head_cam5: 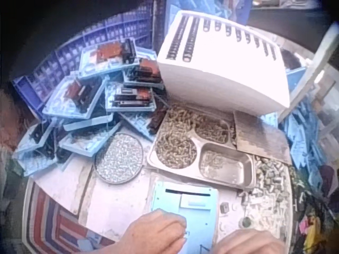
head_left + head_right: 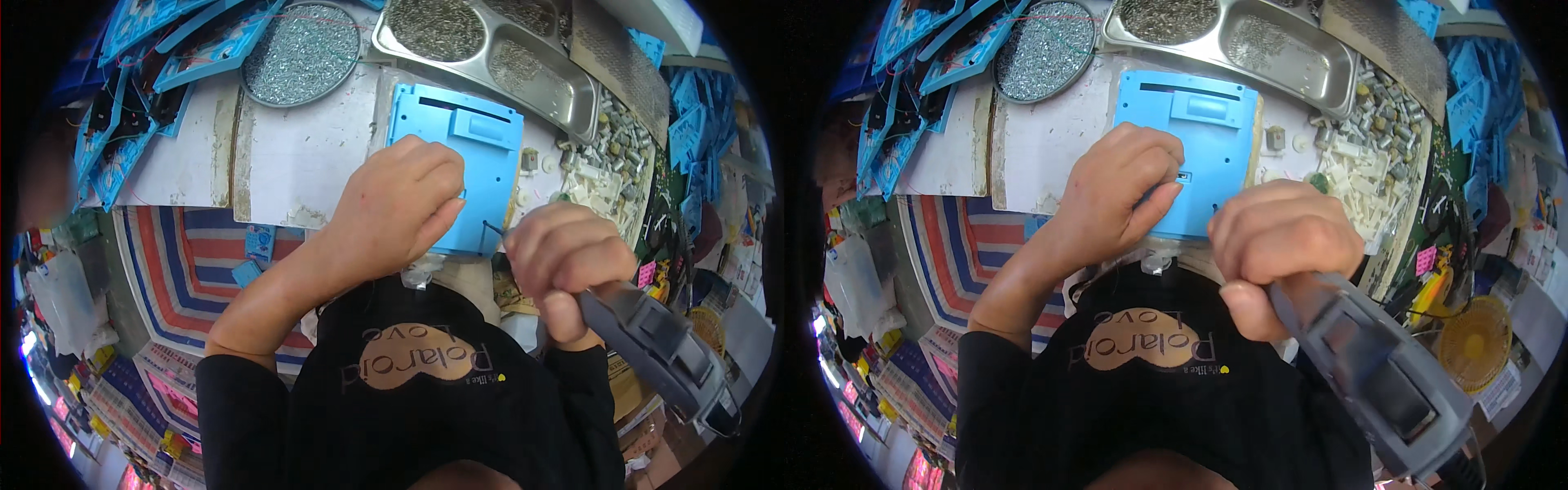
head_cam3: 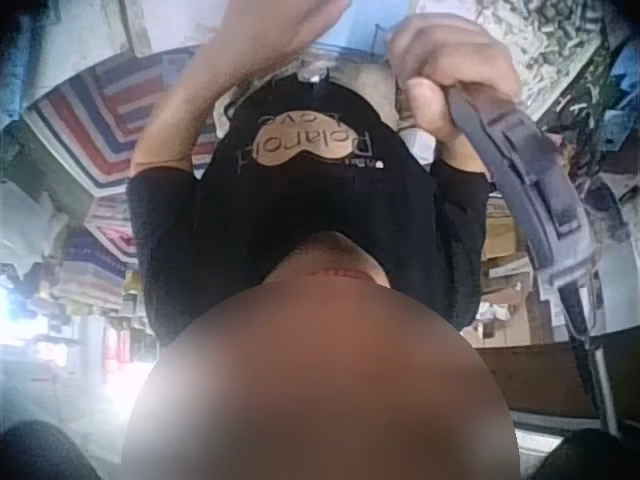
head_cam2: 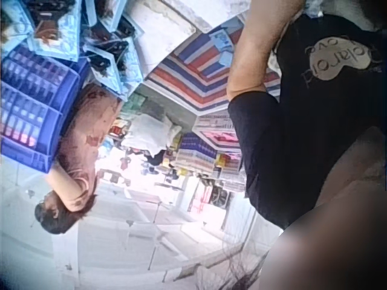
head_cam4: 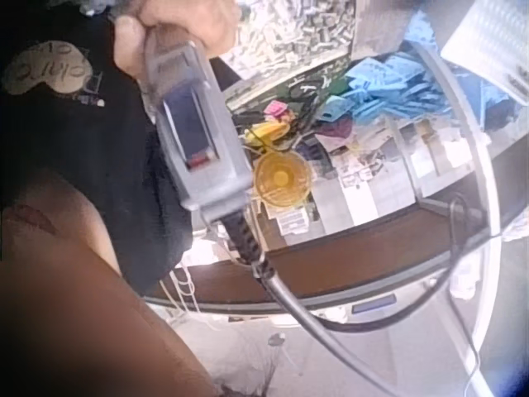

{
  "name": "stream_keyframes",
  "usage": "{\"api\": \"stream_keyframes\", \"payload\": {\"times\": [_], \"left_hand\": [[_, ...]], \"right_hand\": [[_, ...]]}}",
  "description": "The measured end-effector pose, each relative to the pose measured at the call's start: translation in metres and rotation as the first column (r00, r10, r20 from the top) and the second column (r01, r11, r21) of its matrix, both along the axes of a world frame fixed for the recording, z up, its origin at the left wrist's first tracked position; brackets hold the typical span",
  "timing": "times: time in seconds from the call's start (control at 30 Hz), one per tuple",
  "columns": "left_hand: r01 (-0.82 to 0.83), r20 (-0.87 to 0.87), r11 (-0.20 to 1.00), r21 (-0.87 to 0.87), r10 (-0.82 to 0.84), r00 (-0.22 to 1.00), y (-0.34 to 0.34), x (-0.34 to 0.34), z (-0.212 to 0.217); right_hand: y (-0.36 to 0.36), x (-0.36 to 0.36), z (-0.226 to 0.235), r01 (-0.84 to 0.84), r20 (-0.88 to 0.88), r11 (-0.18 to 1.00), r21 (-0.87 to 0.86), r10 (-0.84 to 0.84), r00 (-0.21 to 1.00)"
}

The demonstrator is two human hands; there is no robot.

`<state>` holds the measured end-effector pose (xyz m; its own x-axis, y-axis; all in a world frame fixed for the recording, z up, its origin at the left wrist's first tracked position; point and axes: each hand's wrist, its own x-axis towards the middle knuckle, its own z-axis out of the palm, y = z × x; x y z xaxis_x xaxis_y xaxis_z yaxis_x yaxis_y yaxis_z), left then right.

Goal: Soldering wires to components inside a blue plastic housing and assembling the device using an electric screwdriver.

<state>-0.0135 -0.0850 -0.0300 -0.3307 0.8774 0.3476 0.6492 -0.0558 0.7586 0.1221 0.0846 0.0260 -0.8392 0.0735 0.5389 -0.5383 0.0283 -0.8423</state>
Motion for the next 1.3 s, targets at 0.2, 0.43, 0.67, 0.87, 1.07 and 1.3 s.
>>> {"api": "stream_keyframes", "payload": {"times": [0.2,0.43,0.67,0.87,1.07,1.3], "left_hand": [[0.013,-0.068,0.998,0.069,-0.008,0.998,0.001,0.004,-0.009],[0.008,-0.154,1.000,-0.024,-0.012,0.988,-0.004,0.006,-0.008],[0.013,-0.123,0.998,-0.058,-0.020,0.992,-0.004,0.006,-0.005],[0.001,-0.116,0.997,-0.081,-0.010,0.993,-0.006,0.005,-0.008],[0.005,-0.119,0.995,-0.096,-0.017,0.993,-0.005,0.005,-0.006],[-0.010,-0.044,0.998,-0.054,0.008,0.999,-0.006,0.004,-0.006]], "right_hand": [[-0.018,0.000,-0.010,0.110,0.094,0.990,0.089,-0.118,0.989],[0.009,-0.012,0.014,0.197,0.158,0.978,-0.069,-0.184,0.970],[0.021,-0.024,-0.011,0.060,0.051,0.995,0.076,-0.064,0.997],[0.047,-0.042,-0.005,0.042,0.036,0.989,-0.142,-0.038,0.999],[0.059,-0.072,-0.024,0.157,0.030,0.977,-0.146,-0.154,0.988],[0.058,-0.074,-0.020,0.147,0.149,0.987,-0.063,-0.137,0.979]]}}
